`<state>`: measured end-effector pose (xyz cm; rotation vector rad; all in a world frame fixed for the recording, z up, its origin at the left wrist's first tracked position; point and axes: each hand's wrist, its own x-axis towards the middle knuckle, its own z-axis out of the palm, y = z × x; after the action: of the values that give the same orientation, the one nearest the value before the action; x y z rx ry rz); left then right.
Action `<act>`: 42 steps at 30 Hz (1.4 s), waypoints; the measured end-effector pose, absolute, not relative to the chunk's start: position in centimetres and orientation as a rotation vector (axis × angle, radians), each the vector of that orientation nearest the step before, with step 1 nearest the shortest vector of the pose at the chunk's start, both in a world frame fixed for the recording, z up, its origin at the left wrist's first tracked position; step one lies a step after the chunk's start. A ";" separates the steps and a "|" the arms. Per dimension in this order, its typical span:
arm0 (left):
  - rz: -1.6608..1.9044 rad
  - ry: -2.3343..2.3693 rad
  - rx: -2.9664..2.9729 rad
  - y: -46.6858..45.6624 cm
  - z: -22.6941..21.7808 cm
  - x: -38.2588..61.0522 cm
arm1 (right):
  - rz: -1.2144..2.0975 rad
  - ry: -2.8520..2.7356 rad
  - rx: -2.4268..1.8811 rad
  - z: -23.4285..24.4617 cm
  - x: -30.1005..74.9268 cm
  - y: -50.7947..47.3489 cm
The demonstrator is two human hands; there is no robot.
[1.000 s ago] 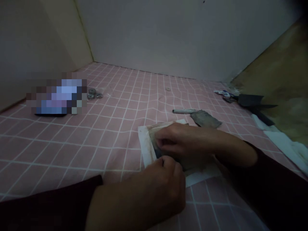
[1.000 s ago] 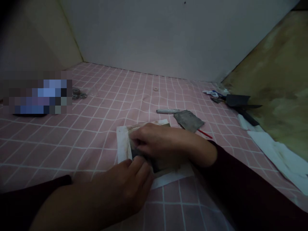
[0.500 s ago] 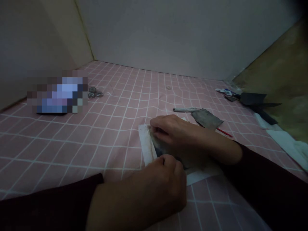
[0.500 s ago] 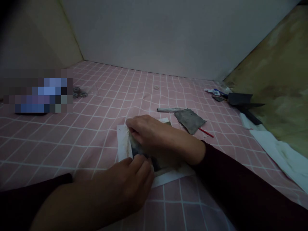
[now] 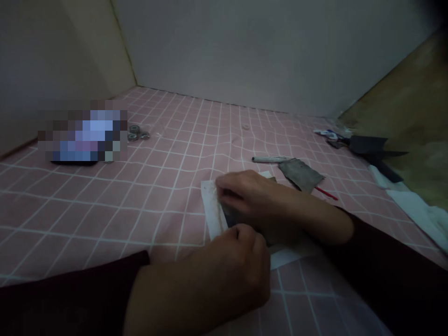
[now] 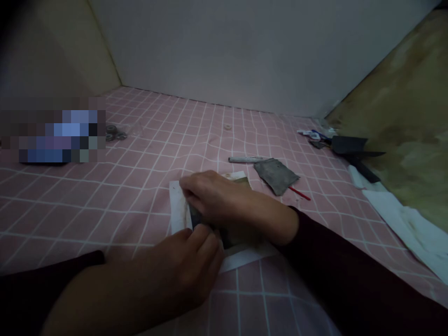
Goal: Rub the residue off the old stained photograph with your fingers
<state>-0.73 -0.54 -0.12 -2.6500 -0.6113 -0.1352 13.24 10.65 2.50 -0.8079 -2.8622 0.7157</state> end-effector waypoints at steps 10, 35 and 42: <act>-0.133 -0.632 -2.636 -0.7 -0.6 -0.4 | 0.701 -2.896 -0.772 2.5 13.1 10.5; -0.332 -0.804 -3.040 1.0 -0.1 -1.3 | 2.391 -1.243 -0.634 2.8 15.7 13.6; -0.343 -0.800 -3.056 1.3 0.2 -1.3 | 2.410 -1.208 -0.604 2.2 15.9 13.6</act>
<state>-1.27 1.28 0.19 -3.0564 -0.7997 -0.3432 15.91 13.62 2.23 -0.6037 -1.2079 2.4102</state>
